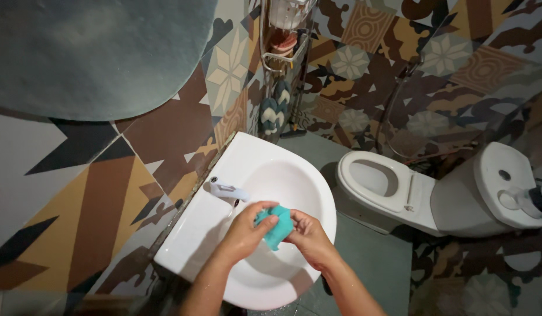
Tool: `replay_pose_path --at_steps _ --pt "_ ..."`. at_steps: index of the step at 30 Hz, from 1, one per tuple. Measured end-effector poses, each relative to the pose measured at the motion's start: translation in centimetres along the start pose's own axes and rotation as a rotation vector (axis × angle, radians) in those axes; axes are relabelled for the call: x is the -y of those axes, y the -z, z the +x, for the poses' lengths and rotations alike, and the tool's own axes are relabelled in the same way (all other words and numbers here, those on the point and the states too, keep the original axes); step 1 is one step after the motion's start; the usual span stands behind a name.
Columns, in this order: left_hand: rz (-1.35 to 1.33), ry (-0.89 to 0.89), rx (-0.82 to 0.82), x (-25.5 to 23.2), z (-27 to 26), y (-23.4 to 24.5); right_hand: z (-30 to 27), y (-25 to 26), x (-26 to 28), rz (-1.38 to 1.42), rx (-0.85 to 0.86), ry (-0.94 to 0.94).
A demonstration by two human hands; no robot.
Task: The person washes a white bathroom sink by hand under running water, then uses a teal cloth to wipe the basin, faucet, and surrounding surfaces. The person rinses the cloth and continues wiping until the sink appears clean.
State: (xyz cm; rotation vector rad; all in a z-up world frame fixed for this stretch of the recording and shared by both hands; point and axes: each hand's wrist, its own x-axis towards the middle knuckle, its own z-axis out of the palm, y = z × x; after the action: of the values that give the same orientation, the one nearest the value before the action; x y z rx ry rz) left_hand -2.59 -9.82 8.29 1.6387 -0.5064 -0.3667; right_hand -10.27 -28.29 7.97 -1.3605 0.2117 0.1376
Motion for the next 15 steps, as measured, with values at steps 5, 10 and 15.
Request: replay_pose_path --at_steps 5,10,15 --pt "0.281 -0.04 -0.309 -1.8 0.2 -1.0 0.1 -0.1 -0.3 0.213 -0.146 -0.106" --pt "0.262 -0.252 -0.172 -3.0 0.1 -2.6 1.5 -0.9 -0.4 0.606 -0.186 -0.062" --pt "0.463 -0.474 -0.184 -4.7 -1.6 -3.4 3.9 -2.2 0.7 0.536 -0.432 0.206"
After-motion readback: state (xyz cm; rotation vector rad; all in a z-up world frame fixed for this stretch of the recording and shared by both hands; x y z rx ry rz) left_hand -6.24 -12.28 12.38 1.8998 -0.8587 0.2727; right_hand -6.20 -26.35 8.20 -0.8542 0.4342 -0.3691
